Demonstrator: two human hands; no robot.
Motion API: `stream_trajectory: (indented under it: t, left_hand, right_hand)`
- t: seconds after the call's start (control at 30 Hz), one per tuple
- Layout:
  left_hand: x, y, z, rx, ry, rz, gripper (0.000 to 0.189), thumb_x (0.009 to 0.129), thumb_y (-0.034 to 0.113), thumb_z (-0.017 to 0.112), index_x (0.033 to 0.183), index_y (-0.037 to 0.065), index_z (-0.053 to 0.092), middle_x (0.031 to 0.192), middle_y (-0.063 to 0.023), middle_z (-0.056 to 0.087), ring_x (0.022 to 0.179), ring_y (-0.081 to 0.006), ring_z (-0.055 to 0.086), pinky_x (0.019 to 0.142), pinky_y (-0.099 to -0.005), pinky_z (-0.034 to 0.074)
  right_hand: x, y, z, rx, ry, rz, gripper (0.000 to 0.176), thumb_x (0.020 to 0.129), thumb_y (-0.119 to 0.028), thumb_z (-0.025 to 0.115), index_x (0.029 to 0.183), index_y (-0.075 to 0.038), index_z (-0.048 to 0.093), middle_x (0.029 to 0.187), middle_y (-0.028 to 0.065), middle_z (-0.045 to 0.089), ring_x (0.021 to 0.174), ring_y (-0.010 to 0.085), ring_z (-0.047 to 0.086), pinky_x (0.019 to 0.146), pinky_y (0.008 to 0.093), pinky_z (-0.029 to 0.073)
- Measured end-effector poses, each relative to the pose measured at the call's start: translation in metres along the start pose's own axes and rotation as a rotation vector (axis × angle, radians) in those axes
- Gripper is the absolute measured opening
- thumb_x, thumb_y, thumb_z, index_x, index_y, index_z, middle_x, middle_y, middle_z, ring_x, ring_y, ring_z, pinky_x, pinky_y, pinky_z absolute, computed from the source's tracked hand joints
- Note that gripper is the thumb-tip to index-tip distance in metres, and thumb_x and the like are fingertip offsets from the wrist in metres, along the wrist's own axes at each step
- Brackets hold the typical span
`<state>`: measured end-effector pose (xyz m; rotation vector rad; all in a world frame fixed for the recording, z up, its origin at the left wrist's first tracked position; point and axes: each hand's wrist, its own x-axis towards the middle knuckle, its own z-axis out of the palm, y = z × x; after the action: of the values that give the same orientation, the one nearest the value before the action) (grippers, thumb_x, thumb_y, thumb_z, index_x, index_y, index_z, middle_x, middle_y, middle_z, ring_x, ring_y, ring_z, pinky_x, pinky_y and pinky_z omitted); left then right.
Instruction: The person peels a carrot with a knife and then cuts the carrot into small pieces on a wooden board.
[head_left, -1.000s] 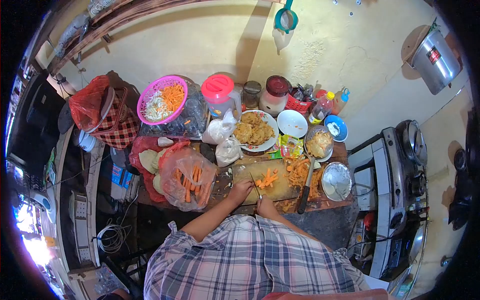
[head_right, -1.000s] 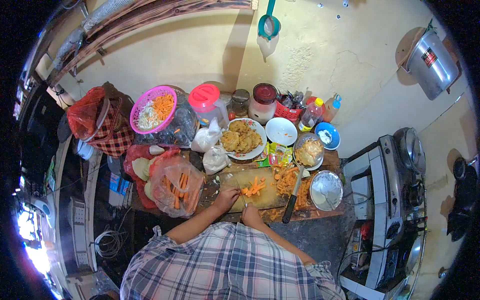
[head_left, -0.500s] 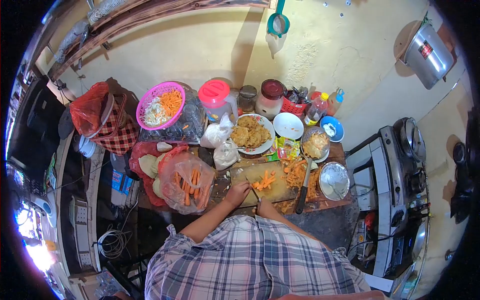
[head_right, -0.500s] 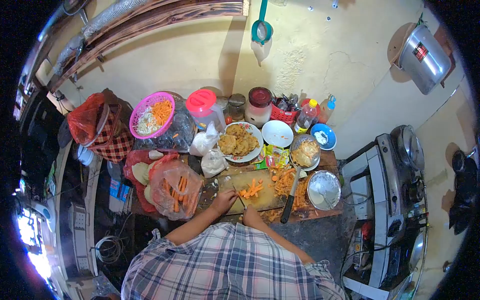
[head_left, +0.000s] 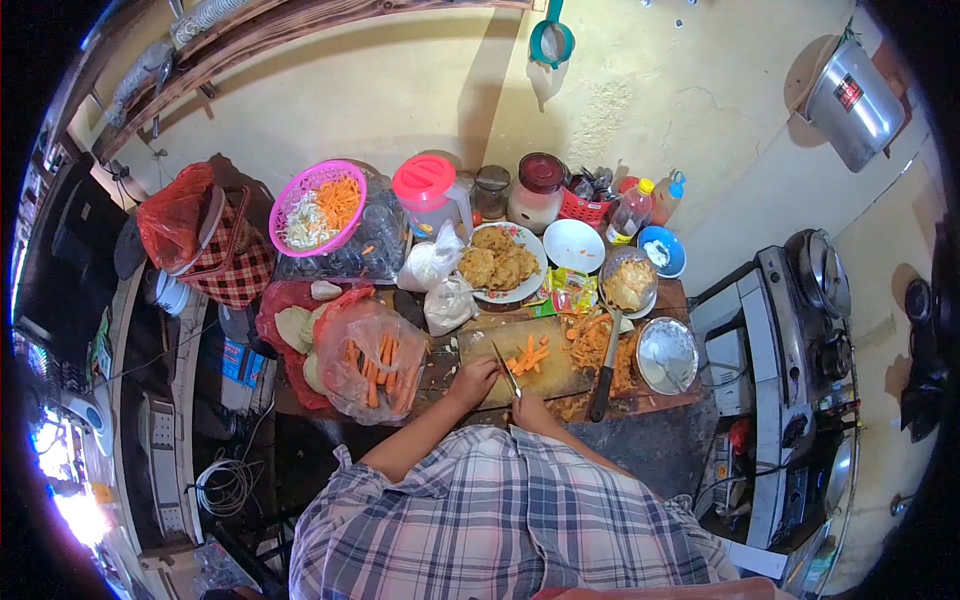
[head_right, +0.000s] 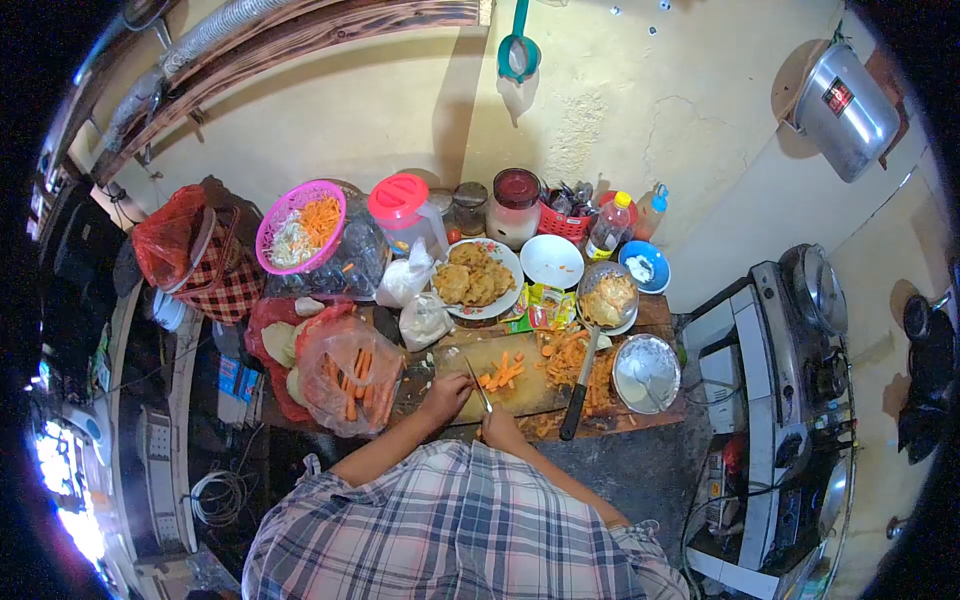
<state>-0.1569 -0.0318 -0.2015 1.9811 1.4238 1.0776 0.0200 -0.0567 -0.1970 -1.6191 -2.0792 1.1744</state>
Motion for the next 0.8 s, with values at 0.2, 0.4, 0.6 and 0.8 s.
stream_trajectory:
  t: [0.2,0.4,0.6,0.8]
  left_hand:
    - [-0.004,-0.001,0.005,-0.042,0.049,-0.079,0.009,0.075,0.004,0.064,0.081,-0.002,0.064,0.087,-0.0157,0.063,0.082,-0.0320,0.062,0.072,-0.0363,0.050]
    - [-0.007,-0.003,0.008,-0.043,0.084,-0.107,0.010,0.074,0.003,0.064,0.081,-0.003,0.065,0.087,-0.0157,0.064,0.080,-0.0307,0.063,0.072,-0.0349,0.050]
    - [-0.008,0.000,0.008,-0.050,0.062,-0.125,0.011,0.075,0.003,0.064,0.083,-0.004,0.065,0.087,-0.0162,0.064,0.081,-0.0310,0.063,0.073,-0.0356,0.050]
    - [-0.006,0.001,0.006,-0.051,0.060,-0.150,0.011,0.076,0.004,0.064,0.084,-0.003,0.066,0.088,-0.0164,0.065,0.082,-0.0312,0.063,0.073,-0.0353,0.050]
  right_hand:
    - [0.000,-0.007,-0.002,0.003,-0.007,-0.011,0.024,0.087,-0.015,0.047,0.089,0.009,0.046,0.071,0.0328,0.057,0.070,0.0490,0.058,0.061,0.0542,0.046]
    - [0.004,0.001,0.007,-0.017,0.019,0.012,0.026,0.089,-0.018,0.047,0.089,0.008,0.047,0.072,0.0317,0.057,0.071,0.0489,0.057,0.062,0.0528,0.045]
    - [0.001,-0.006,0.003,-0.063,-0.023,0.036,0.024,0.089,-0.017,0.046,0.088,0.008,0.047,0.071,0.0317,0.057,0.070,0.0488,0.058,0.062,0.0535,0.046]
    - [0.002,-0.006,0.008,-0.011,-0.003,0.092,0.025,0.088,-0.017,0.047,0.088,0.008,0.047,0.072,0.0318,0.057,0.071,0.0478,0.059,0.062,0.0528,0.046]
